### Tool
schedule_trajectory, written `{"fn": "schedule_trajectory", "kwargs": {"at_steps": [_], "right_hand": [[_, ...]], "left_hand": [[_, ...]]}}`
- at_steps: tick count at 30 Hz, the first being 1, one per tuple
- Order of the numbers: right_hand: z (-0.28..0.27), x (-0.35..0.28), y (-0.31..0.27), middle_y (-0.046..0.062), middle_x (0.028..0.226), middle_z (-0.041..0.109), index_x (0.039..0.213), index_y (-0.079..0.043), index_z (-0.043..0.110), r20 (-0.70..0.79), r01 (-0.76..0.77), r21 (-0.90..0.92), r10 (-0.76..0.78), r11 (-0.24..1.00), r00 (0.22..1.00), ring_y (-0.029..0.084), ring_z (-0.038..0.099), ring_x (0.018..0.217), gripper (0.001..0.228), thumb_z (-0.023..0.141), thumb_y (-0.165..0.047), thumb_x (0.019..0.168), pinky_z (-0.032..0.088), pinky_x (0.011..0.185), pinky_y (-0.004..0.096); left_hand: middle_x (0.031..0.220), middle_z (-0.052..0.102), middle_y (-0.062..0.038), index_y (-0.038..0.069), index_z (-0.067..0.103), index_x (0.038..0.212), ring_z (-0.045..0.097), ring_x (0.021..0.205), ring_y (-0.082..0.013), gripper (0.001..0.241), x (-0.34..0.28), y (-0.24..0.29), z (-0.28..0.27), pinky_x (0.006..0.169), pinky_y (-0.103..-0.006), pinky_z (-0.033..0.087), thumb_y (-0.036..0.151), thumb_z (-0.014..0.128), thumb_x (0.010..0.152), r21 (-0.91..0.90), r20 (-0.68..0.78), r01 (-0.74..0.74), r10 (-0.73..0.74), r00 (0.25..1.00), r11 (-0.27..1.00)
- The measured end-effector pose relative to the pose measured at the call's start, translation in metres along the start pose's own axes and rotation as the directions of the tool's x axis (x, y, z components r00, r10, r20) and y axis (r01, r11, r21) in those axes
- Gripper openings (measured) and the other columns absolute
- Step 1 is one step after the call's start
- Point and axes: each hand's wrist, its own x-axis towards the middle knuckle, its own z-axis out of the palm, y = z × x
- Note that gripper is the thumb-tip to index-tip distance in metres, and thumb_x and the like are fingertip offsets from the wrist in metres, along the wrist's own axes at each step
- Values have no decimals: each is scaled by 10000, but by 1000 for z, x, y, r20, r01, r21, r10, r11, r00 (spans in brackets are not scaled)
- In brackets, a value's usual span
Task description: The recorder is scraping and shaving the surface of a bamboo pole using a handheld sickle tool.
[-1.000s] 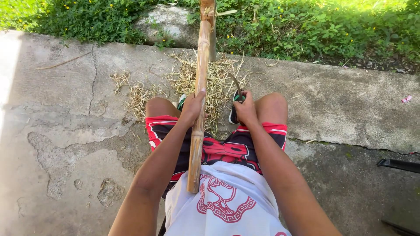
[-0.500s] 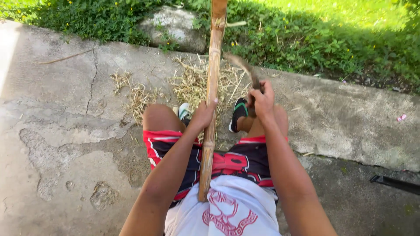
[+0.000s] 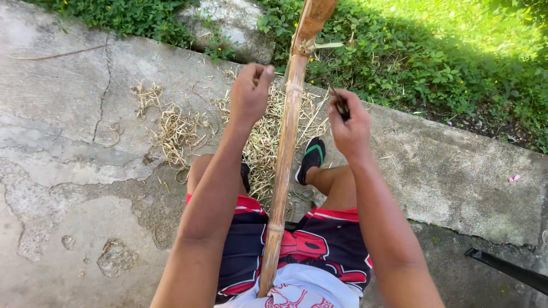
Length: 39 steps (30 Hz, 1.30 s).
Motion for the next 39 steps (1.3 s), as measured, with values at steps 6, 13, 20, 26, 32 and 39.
{"fn": "schedule_trajectory", "kwargs": {"at_steps": [6, 13, 20, 26, 32, 39], "right_hand": [[17, 39, 64, 10, 750, 563, 1014, -20, 597, 66, -271, 105, 265, 957, 962, 61, 474, 632, 169, 650, -179, 1037, 370, 559, 263], [50, 69, 109, -13, 620, 605, 826, -42, 639, 176, -427, 1, 420, 904, 890, 59, 500, 536, 393, 660, -375, 1033, 373, 492, 271], [57, 101, 107, -13, 613, 590, 841, -58, 650, 185, -492, -147, 513, 858, 838, 80, 510, 520, 372, 669, -384, 1020, 362, 462, 290], [60, 113, 122, 4, 630, 580, 845, -21, 652, 183, -325, -187, 358, 927, 916, 77, 501, 550, 397, 687, -357, 1053, 367, 484, 305], [60, 110, 121, 17, 641, 575, 855, -2, 661, 177, -224, -294, 284, 929, 942, 91, 457, 561, 449, 678, -390, 1080, 338, 486, 336], [58, 114, 106, 9, 614, 581, 879, -29, 680, 198, -252, -366, 340, 896, 920, 97, 462, 512, 448, 637, -434, 1066, 331, 454, 338]], "left_hand": [[1079, 636, -77, 68, 689, 1111, 632, 1043, -253, 223, 32, -23, 15, 932, -398, 504, 276, 646, 1044, 104, -221, -294, 311, 925, 950], [1110, 631, -44, 139, 742, 1109, 555, 1081, -255, 198, 73, -60, 49, 926, -430, 405, 269, 662, 983, 354, -95, -303, 356, 930, 885], [950, 603, -14, 172, 779, 907, 540, 929, -244, 110, 96, -66, 66, 822, -409, 441, 279, 754, 907, 406, -117, -165, 230, 966, 899], [938, 609, -33, 136, 739, 872, 564, 911, -254, 123, 97, -62, 73, 805, -417, 462, 247, 792, 866, 378, -234, -236, 339, 911, 895], [927, 629, -32, 136, 723, 861, 592, 906, -248, 154, 97, -72, 79, 751, -422, 480, 272, 792, 882, 355, -262, -224, 327, 908, 908], [940, 639, -29, 129, 713, 895, 594, 908, -253, 168, 98, -72, 73, 745, -423, 485, 279, 787, 900, 349, -233, -229, 321, 918, 909]]}}
